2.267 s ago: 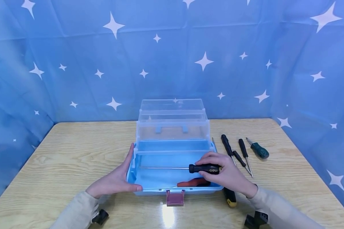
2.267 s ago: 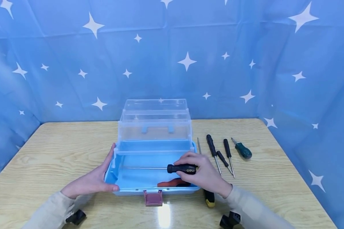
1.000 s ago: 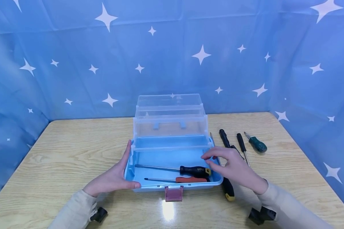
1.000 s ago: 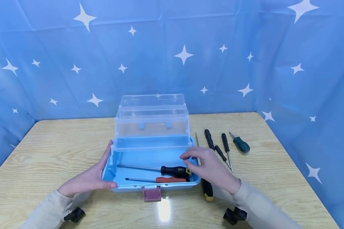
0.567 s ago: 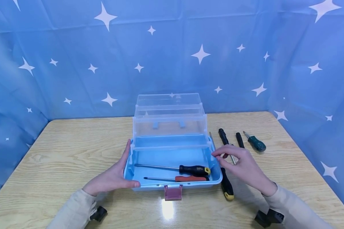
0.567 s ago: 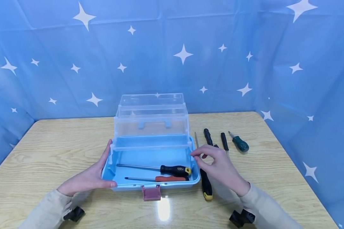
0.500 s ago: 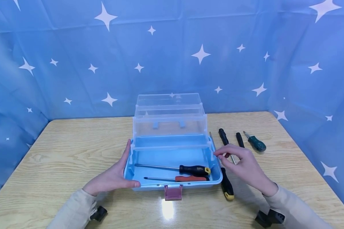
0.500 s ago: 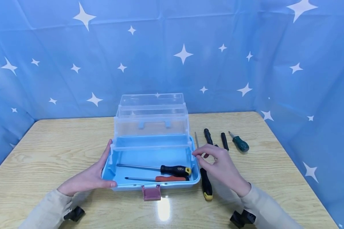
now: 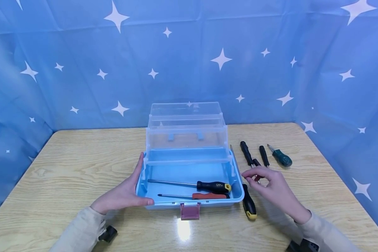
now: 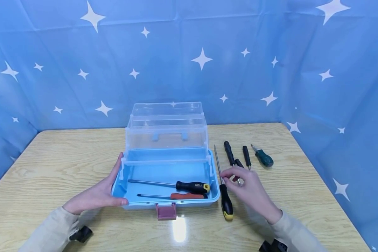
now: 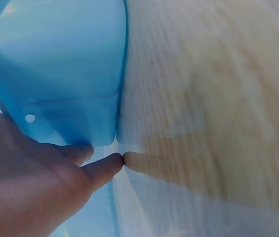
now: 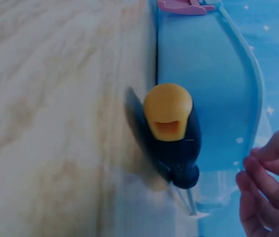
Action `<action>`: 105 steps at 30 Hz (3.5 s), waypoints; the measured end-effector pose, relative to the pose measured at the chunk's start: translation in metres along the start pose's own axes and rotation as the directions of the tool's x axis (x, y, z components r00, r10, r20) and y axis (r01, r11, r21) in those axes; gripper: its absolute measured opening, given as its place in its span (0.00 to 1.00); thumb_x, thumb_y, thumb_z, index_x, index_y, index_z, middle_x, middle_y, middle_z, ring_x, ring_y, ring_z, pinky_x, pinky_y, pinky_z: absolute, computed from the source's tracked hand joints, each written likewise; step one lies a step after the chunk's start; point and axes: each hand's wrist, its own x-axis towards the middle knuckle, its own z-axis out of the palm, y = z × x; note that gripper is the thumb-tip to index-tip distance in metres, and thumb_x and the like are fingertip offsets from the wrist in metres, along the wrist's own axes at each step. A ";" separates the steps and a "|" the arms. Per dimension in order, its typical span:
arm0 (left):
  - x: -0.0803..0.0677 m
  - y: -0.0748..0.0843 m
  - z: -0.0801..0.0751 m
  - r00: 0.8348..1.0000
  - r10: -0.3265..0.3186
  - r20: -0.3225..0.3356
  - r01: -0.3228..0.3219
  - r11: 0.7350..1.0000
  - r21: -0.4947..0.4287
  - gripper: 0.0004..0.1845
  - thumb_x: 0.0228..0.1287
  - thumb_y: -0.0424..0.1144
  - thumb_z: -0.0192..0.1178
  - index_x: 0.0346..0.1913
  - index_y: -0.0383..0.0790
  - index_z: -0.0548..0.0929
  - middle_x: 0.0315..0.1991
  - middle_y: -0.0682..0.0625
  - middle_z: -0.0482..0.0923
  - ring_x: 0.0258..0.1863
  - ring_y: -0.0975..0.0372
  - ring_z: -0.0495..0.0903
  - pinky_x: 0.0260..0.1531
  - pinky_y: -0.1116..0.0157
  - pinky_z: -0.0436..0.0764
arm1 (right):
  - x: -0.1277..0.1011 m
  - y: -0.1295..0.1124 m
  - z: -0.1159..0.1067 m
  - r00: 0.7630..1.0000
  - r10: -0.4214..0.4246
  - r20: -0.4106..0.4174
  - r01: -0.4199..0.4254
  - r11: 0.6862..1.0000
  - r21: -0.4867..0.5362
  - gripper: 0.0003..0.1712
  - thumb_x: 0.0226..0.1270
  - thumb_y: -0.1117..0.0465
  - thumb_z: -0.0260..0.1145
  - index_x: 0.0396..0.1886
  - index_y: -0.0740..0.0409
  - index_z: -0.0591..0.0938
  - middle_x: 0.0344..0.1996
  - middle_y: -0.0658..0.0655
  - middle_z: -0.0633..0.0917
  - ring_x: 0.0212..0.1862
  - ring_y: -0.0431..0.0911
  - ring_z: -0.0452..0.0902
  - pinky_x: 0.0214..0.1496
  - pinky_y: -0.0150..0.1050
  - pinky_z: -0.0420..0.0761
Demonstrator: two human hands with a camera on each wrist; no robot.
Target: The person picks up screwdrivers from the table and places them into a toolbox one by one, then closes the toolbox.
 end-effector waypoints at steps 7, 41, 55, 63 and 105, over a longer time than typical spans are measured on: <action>0.000 0.000 0.000 1.000 -0.002 -0.001 0.002 1.000 -0.002 0.72 0.48 0.41 0.75 0.73 0.59 0.20 0.75 0.38 0.24 0.72 0.37 0.33 0.61 0.33 0.48 | -0.005 0.003 0.004 0.999 0.040 0.020 -0.040 0.999 0.025 0.13 0.59 0.75 0.67 0.37 0.54 0.87 0.36 0.47 0.86 0.32 0.37 0.78 0.29 0.34 0.77; 0.000 0.002 -0.001 1.000 -0.002 0.002 0.002 1.000 0.021 0.72 0.49 0.43 0.75 0.73 0.57 0.20 0.75 0.39 0.21 0.72 0.38 0.31 0.60 0.32 0.46 | -0.018 -0.002 0.012 0.909 0.387 0.156 -0.360 0.917 -0.174 0.16 0.54 0.56 0.76 0.37 0.60 0.82 0.31 0.50 0.79 0.33 0.42 0.73 0.32 0.34 0.75; 0.000 0.001 0.000 1.000 -0.010 0.000 0.010 1.000 0.011 0.72 0.49 0.42 0.75 0.74 0.51 0.20 0.76 0.38 0.24 0.72 0.38 0.33 0.61 0.33 0.48 | -0.007 -0.003 0.020 0.895 0.416 0.161 -0.355 0.883 -0.308 0.15 0.56 0.53 0.73 0.23 0.54 0.76 0.18 0.48 0.72 0.21 0.42 0.64 0.22 0.34 0.62; 0.000 0.000 0.001 1.000 -0.013 0.000 0.013 1.000 0.003 0.72 0.49 0.43 0.75 0.74 0.55 0.20 0.76 0.39 0.25 0.72 0.37 0.34 0.60 0.33 0.50 | -0.008 0.000 0.016 0.901 0.421 0.107 -0.376 0.879 -0.295 0.08 0.56 0.60 0.69 0.24 0.56 0.77 0.17 0.47 0.73 0.17 0.41 0.64 0.19 0.33 0.61; 0.000 -0.001 0.000 1.000 -0.001 0.004 0.001 1.000 -0.015 0.71 0.49 0.43 0.75 0.73 0.60 0.21 0.76 0.40 0.24 0.72 0.37 0.33 0.60 0.33 0.49 | 0.003 0.021 -0.013 0.877 0.234 -0.419 -0.298 0.950 -0.093 0.11 0.54 0.65 0.75 0.39 0.61 0.88 0.37 0.59 0.86 0.36 0.21 0.70 0.35 0.17 0.70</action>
